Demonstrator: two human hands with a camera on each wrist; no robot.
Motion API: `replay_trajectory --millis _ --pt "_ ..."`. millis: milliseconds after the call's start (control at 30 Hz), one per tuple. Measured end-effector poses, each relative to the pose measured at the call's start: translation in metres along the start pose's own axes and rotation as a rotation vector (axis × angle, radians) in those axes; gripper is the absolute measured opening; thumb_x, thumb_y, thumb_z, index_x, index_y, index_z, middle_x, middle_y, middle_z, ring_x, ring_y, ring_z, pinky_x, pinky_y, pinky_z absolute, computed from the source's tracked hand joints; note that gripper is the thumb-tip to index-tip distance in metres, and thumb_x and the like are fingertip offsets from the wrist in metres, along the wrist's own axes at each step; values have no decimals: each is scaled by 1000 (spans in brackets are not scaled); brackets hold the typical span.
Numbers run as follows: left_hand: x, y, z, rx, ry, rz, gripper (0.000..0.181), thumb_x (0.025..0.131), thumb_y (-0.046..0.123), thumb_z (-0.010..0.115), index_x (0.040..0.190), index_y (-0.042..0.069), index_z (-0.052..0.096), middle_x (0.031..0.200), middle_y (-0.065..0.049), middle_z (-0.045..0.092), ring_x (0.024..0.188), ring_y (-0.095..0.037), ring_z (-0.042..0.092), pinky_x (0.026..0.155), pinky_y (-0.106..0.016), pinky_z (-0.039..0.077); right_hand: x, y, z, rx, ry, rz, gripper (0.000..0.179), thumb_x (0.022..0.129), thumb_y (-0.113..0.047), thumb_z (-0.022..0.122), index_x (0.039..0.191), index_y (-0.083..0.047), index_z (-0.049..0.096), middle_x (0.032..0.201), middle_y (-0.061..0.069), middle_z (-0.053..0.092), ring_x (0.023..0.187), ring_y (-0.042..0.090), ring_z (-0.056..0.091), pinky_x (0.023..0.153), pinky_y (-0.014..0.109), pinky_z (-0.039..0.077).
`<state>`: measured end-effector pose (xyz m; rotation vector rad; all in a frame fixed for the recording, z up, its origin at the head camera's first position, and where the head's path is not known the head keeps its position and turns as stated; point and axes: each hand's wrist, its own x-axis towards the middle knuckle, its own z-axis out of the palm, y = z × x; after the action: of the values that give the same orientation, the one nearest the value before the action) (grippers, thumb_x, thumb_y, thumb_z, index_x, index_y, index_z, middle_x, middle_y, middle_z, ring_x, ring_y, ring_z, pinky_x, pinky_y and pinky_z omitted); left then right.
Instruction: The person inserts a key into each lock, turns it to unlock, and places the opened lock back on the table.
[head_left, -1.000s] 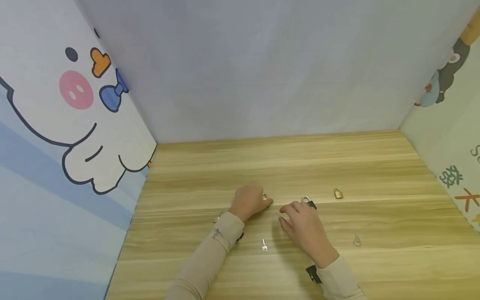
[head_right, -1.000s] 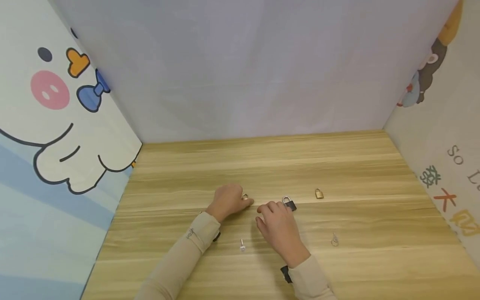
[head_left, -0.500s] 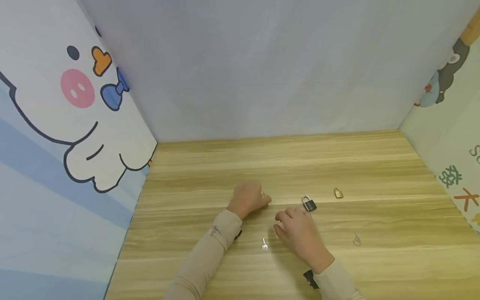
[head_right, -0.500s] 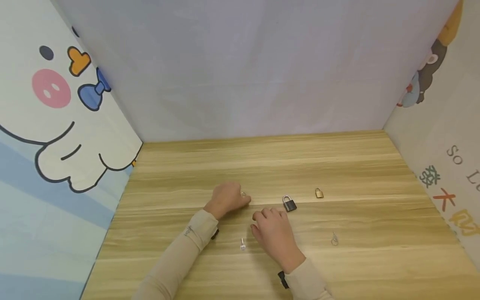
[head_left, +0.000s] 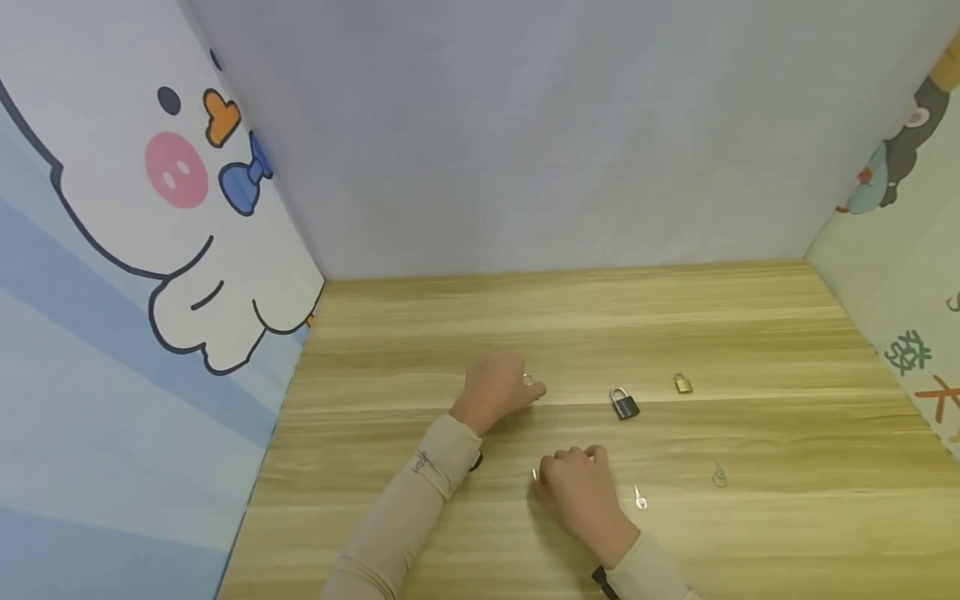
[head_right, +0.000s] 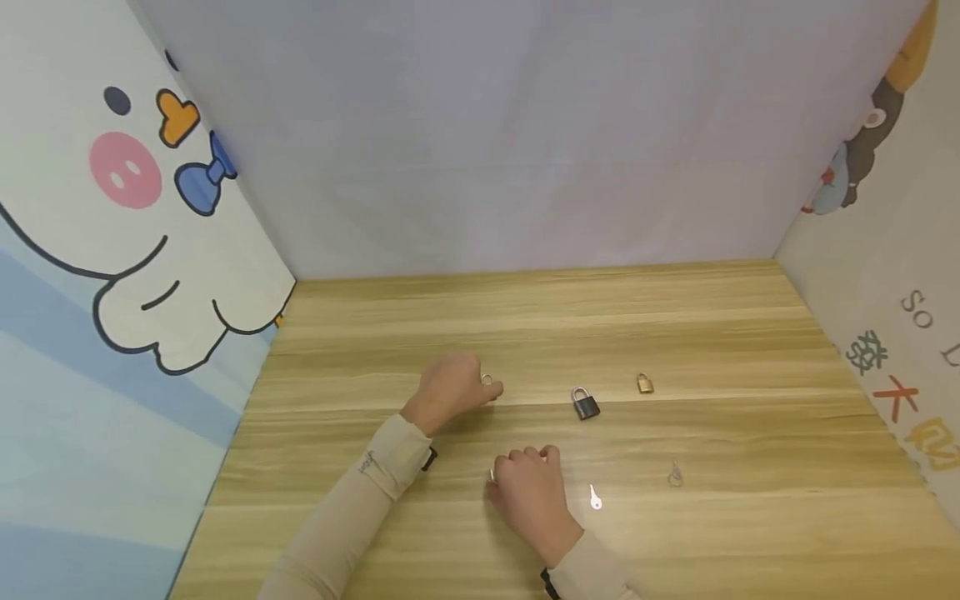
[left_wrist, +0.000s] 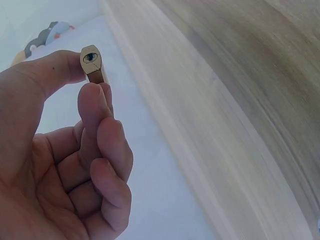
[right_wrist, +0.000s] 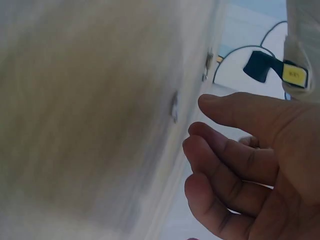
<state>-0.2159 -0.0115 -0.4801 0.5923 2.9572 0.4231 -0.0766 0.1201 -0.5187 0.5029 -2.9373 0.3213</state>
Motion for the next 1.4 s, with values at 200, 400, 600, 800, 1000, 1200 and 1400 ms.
replay_trajectory --millis 200,400,600,800,1000,1200,1400 --pt "-2 1 -3 33 13 -5 52 83 43 69 53 20 33 48 9 21 45 -6 19 37 -23 18 -1 -4 9 -21 -20 37 29 80 -22 80 60 -17 59 58 -3 55 57 16 53 73 50 45" --pt "-4 0 -4 26 31 -2 52 83 43 70 54 19 32 49 9 20 45 -6 18 37 -23 18 4 -8 8 27 -142 105 29 83 -23 79 63 -16 59 61 -2 56 57 15 51 64 45 43" --pt "-7 -1 -3 -1 37 6 54 83 44 71 54 20 32 49 10 20 45 -4 17 37 -21 17 10 -5 3 168 -271 162 36 83 -17 77 56 -16 52 57 -4 51 54 14 46 56 40 42" --pt "-10 -4 -4 -7 24 -15 54 84 45 70 55 19 32 49 10 20 45 -5 18 38 -22 18 6 1 8 422 -250 163 16 81 -9 74 70 -13 63 66 -5 57 55 9 47 51 27 43" --pt "-10 -7 -5 12 25 -10 54 85 44 69 54 19 32 49 10 19 46 -5 17 39 -22 17 7 9 9 669 -227 229 12 84 -6 74 78 -10 63 71 -5 59 62 10 54 56 28 47" --pt "-10 -9 -6 12 29 -17 54 84 44 69 53 19 32 49 10 20 45 -5 18 38 -22 17 12 15 9 866 -169 306 7 88 -7 73 87 -6 67 77 0 65 67 14 61 59 29 51" --pt "-13 -8 -11 -22 20 -21 53 83 42 70 53 19 33 48 10 21 44 -5 19 38 -22 18 20 20 13 1122 -69 465 6 91 -6 71 92 -1 71 80 10 70 67 20 63 59 28 51"
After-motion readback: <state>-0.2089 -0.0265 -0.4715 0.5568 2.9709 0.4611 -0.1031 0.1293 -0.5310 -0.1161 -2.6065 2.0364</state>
